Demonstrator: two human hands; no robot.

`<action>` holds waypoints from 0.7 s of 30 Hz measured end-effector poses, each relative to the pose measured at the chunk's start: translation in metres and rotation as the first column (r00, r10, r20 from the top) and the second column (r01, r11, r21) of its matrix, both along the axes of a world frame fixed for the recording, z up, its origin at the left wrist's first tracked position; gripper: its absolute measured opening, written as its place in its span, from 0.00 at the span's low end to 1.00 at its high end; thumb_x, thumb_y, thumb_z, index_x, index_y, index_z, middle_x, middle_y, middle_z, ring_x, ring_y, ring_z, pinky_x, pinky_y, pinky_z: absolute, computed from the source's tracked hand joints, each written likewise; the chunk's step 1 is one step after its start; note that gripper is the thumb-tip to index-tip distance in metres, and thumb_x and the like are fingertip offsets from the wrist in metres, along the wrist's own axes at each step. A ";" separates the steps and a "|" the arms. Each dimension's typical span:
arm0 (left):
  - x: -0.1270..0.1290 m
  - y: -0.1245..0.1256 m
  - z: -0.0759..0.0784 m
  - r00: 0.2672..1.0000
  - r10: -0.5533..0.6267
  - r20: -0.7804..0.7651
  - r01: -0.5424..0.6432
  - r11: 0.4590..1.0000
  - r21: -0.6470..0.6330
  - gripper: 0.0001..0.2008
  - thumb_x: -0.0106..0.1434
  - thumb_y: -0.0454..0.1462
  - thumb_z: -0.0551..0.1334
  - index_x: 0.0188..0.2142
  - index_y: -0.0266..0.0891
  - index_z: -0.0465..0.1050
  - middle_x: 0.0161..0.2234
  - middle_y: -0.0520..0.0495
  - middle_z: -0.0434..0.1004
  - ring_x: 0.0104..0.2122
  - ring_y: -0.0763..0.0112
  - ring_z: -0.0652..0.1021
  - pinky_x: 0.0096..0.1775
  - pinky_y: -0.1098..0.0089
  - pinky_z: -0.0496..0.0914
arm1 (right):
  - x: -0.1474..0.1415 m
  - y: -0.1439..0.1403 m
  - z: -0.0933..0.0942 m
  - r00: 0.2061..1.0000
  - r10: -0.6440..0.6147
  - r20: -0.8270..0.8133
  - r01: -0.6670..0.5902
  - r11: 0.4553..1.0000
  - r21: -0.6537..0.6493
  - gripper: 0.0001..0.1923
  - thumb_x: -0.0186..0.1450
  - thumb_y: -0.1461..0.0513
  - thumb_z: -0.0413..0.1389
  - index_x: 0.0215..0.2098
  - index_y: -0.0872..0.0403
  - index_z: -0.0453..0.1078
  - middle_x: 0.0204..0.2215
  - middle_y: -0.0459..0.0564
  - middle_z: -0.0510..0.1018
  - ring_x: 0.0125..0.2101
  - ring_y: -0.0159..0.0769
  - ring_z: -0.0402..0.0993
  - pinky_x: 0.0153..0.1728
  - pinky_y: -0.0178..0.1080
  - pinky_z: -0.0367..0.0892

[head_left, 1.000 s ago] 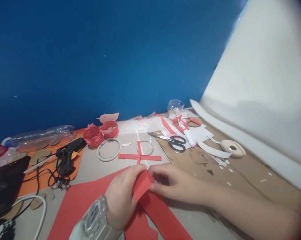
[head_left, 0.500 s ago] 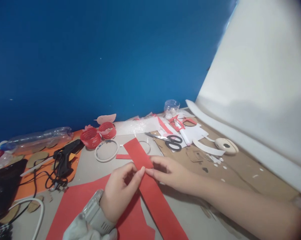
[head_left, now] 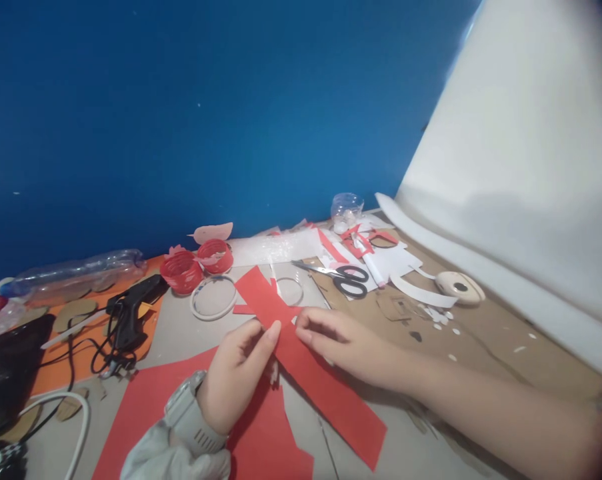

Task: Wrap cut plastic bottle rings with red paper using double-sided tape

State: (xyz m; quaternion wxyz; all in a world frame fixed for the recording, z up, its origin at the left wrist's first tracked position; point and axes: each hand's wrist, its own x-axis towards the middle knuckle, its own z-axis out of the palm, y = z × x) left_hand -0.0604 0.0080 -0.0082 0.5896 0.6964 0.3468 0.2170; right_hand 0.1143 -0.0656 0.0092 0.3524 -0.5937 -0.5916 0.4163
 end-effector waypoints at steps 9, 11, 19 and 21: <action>0.001 0.003 0.000 0.999 -0.014 0.049 0.017 0.997 -0.080 0.19 0.67 0.46 0.53 0.25 0.37 0.67 0.17 0.54 0.69 0.16 0.78 0.70 0.23 0.75 0.64 | 0.002 -0.001 0.002 0.997 -0.074 0.003 0.074 0.995 0.064 0.13 0.71 0.59 0.44 0.29 0.51 0.59 0.28 0.43 0.71 0.31 0.33 0.68 0.35 0.36 0.62; 0.001 0.004 0.000 0.999 -0.002 0.046 0.006 0.996 -0.088 0.20 0.67 0.46 0.53 0.25 0.37 0.68 0.18 0.53 0.70 0.17 0.78 0.71 0.23 0.75 0.64 | 0.002 -0.001 0.002 0.997 -0.082 0.016 0.080 0.993 0.085 0.12 0.71 0.59 0.44 0.30 0.51 0.60 0.28 0.43 0.71 0.31 0.33 0.68 0.35 0.36 0.62; 0.001 0.002 0.004 0.999 0.011 0.034 -0.008 0.996 -0.085 0.22 0.66 0.48 0.54 0.24 0.36 0.70 0.16 0.52 0.69 0.17 0.76 0.71 0.24 0.73 0.65 | 0.001 -0.003 0.004 0.995 -0.088 0.051 0.081 0.988 0.131 0.12 0.71 0.60 0.45 0.29 0.51 0.62 0.27 0.42 0.71 0.29 0.32 0.68 0.32 0.35 0.60; 0.000 0.002 0.004 1.000 0.000 0.028 0.002 0.997 -0.080 0.22 0.66 0.49 0.54 0.24 0.35 0.71 0.16 0.52 0.69 0.17 0.75 0.71 0.24 0.73 0.65 | 0.000 -0.003 0.005 0.994 -0.093 0.055 0.086 0.988 0.130 0.12 0.71 0.60 0.45 0.29 0.51 0.61 0.27 0.42 0.71 0.29 0.32 0.68 0.32 0.35 0.61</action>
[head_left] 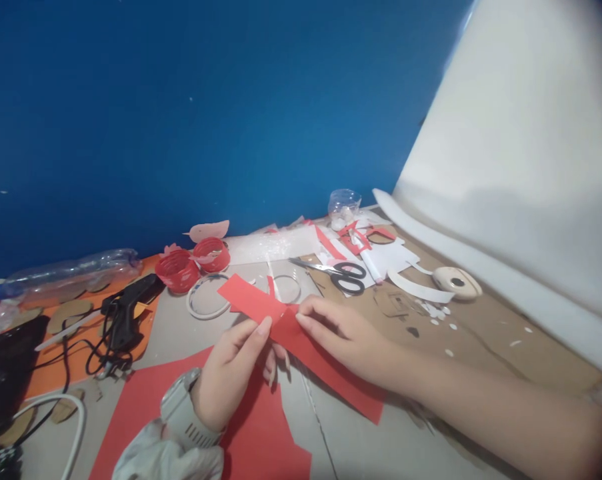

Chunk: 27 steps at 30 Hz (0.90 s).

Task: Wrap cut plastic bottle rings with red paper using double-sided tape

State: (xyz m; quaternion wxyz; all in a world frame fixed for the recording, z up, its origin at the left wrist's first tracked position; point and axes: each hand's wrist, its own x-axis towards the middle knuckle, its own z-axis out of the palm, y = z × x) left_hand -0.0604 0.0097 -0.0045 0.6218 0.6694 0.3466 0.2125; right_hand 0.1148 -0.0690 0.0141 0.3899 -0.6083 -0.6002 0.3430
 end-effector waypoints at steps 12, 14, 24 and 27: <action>0.001 -0.001 0.001 0.998 -0.032 -0.052 0.035 0.998 0.046 0.24 0.67 0.50 0.50 0.25 0.37 0.71 0.14 0.55 0.64 0.15 0.76 0.69 0.23 0.74 0.64 | 0.000 0.002 -0.003 0.998 -0.058 -0.022 0.057 0.998 -0.037 0.13 0.70 0.59 0.45 0.28 0.51 0.61 0.25 0.41 0.69 0.28 0.32 0.66 0.31 0.35 0.60; 0.000 -0.001 0.001 0.995 -0.046 -0.087 0.053 0.996 0.079 0.25 0.67 0.51 0.49 0.24 0.37 0.70 0.13 0.55 0.63 0.15 0.76 0.68 0.23 0.74 0.63 | 0.001 0.003 -0.003 0.997 -0.068 -0.036 0.066 0.997 -0.050 0.13 0.70 0.58 0.45 0.29 0.51 0.61 0.26 0.42 0.69 0.28 0.32 0.66 0.31 0.35 0.60; 0.000 -0.001 -0.001 0.988 -0.049 -0.150 0.073 0.984 0.162 0.25 0.68 0.50 0.49 0.22 0.39 0.68 0.13 0.57 0.60 0.16 0.77 0.66 0.24 0.75 0.62 | 0.005 0.006 -0.005 0.992 -0.079 -0.096 0.071 0.994 -0.083 0.13 0.70 0.57 0.45 0.29 0.52 0.61 0.26 0.42 0.67 0.29 0.32 0.65 0.32 0.36 0.61; 0.000 -0.001 -0.001 0.986 -0.060 -0.157 0.088 0.980 0.178 0.25 0.68 0.50 0.49 0.22 0.39 0.68 0.13 0.57 0.61 0.16 0.77 0.66 0.24 0.76 0.62 | 0.005 0.006 -0.005 0.993 -0.078 -0.094 0.070 0.994 -0.079 0.13 0.70 0.57 0.45 0.29 0.52 0.62 0.27 0.42 0.67 0.30 0.33 0.65 0.34 0.36 0.61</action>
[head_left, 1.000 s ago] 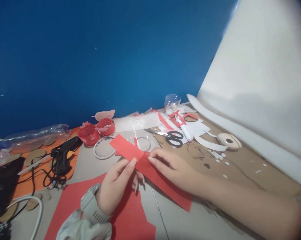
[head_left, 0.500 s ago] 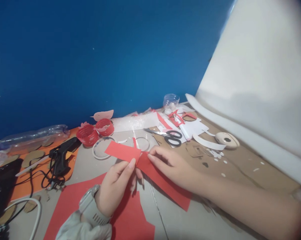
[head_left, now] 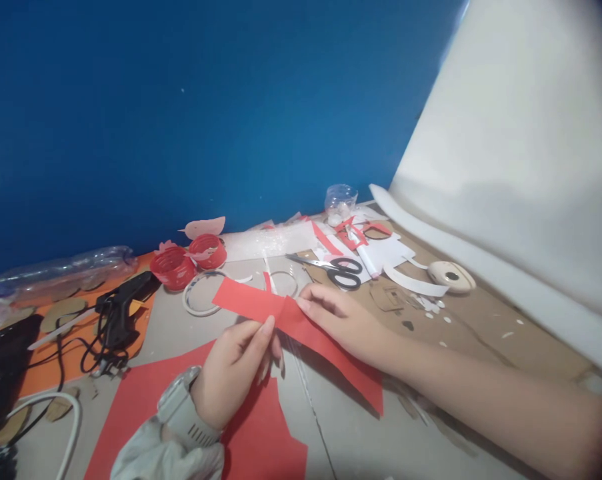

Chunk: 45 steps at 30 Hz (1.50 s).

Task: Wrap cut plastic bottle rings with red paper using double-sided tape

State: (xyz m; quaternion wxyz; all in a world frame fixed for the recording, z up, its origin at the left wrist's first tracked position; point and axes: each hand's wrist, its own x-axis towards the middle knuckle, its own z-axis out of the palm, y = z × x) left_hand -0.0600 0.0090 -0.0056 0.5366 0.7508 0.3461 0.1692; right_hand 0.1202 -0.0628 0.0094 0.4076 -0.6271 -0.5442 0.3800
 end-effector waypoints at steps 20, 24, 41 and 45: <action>0.001 0.002 -0.005 1.000 -0.012 0.016 0.013 1.000 -0.027 0.21 0.68 0.49 0.50 0.23 0.40 0.63 0.14 0.58 0.63 0.17 0.76 0.68 0.25 0.75 0.64 | -0.003 -0.002 0.000 0.998 0.055 0.005 -0.055 0.998 -0.022 0.13 0.70 0.56 0.47 0.30 0.51 0.63 0.27 0.40 0.70 0.29 0.31 0.66 0.33 0.35 0.60; 0.001 0.003 -0.006 1.000 0.007 0.029 -0.006 0.999 -0.046 0.21 0.68 0.49 0.50 0.24 0.40 0.64 0.14 0.57 0.64 0.17 0.76 0.69 0.26 0.74 0.65 | -0.003 -0.002 0.000 0.998 0.058 0.028 -0.058 0.998 -0.010 0.13 0.70 0.56 0.47 0.29 0.51 0.63 0.27 0.40 0.70 0.30 0.30 0.66 0.32 0.35 0.59; 0.002 0.002 -0.004 0.999 0.047 -0.025 -0.047 0.999 -0.022 0.24 0.66 0.52 0.52 0.21 0.39 0.66 0.13 0.56 0.65 0.17 0.75 0.70 0.26 0.74 0.66 | -0.003 -0.003 0.001 0.996 0.068 0.054 -0.069 0.998 0.008 0.13 0.70 0.57 0.48 0.29 0.51 0.64 0.26 0.39 0.70 0.29 0.29 0.65 0.32 0.33 0.58; 0.001 0.002 -0.003 0.998 0.040 -0.038 -0.041 0.999 -0.012 0.24 0.65 0.52 0.53 0.20 0.39 0.68 0.13 0.56 0.65 0.16 0.75 0.70 0.26 0.74 0.66 | -0.004 -0.003 0.003 0.996 0.070 0.051 -0.070 0.998 0.007 0.13 0.71 0.57 0.47 0.29 0.51 0.64 0.27 0.40 0.71 0.29 0.30 0.66 0.32 0.33 0.58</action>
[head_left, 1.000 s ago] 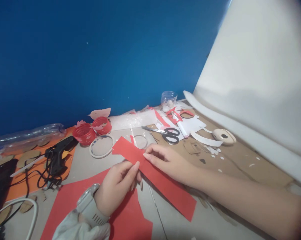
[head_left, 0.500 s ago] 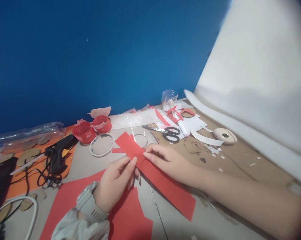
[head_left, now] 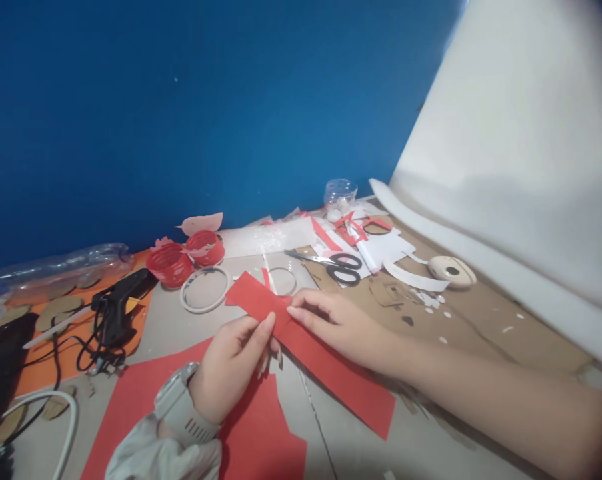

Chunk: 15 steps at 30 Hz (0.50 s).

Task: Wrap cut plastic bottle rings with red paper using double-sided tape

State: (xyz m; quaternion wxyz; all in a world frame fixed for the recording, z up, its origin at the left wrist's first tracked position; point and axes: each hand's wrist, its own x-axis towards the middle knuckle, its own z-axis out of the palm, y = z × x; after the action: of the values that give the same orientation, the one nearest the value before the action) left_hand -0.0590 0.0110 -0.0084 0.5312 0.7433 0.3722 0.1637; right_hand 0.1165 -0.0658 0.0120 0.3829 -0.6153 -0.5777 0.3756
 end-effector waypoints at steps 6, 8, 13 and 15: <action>0.001 -0.001 0.001 1.000 -0.004 0.001 0.004 1.000 -0.009 0.23 0.65 0.51 0.53 0.20 0.39 0.66 0.13 0.56 0.65 0.17 0.75 0.70 0.27 0.74 0.66 | 0.000 0.001 -0.001 1.000 -0.001 -0.012 0.001 1.000 -0.011 0.13 0.70 0.56 0.48 0.29 0.51 0.65 0.26 0.41 0.71 0.28 0.31 0.66 0.31 0.34 0.58; 0.002 -0.001 0.001 1.000 -0.010 0.000 0.010 1.000 -0.011 0.22 0.64 0.51 0.55 0.20 0.39 0.65 0.14 0.56 0.65 0.17 0.75 0.70 0.26 0.74 0.66 | 0.000 0.001 -0.001 1.000 -0.003 -0.016 0.003 1.000 -0.012 0.12 0.69 0.57 0.49 0.29 0.51 0.65 0.27 0.41 0.71 0.29 0.32 0.66 0.31 0.34 0.58; 0.002 -0.001 0.002 1.000 -0.015 -0.007 0.015 1.000 -0.007 0.22 0.64 0.50 0.56 0.21 0.39 0.66 0.14 0.56 0.65 0.17 0.75 0.70 0.26 0.74 0.65 | 0.000 0.001 -0.001 0.999 -0.016 -0.051 0.015 0.999 -0.033 0.13 0.70 0.56 0.48 0.29 0.52 0.65 0.27 0.42 0.70 0.29 0.31 0.66 0.31 0.34 0.59; 0.002 -0.001 0.003 1.000 -0.012 -0.011 0.012 1.000 -0.005 0.22 0.64 0.50 0.55 0.20 0.39 0.66 0.14 0.56 0.65 0.18 0.74 0.71 0.27 0.74 0.66 | 0.001 0.001 -0.002 0.996 -0.038 -0.075 0.035 0.998 -0.046 0.16 0.71 0.54 0.44 0.30 0.52 0.63 0.25 0.41 0.67 0.27 0.30 0.65 0.30 0.34 0.60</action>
State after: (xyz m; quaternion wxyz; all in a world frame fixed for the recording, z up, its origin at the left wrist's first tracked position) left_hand -0.0569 0.0097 -0.0055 0.5320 0.7450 0.3712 0.1554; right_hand 0.1171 -0.0653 0.0103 0.3976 -0.6193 -0.5430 0.4045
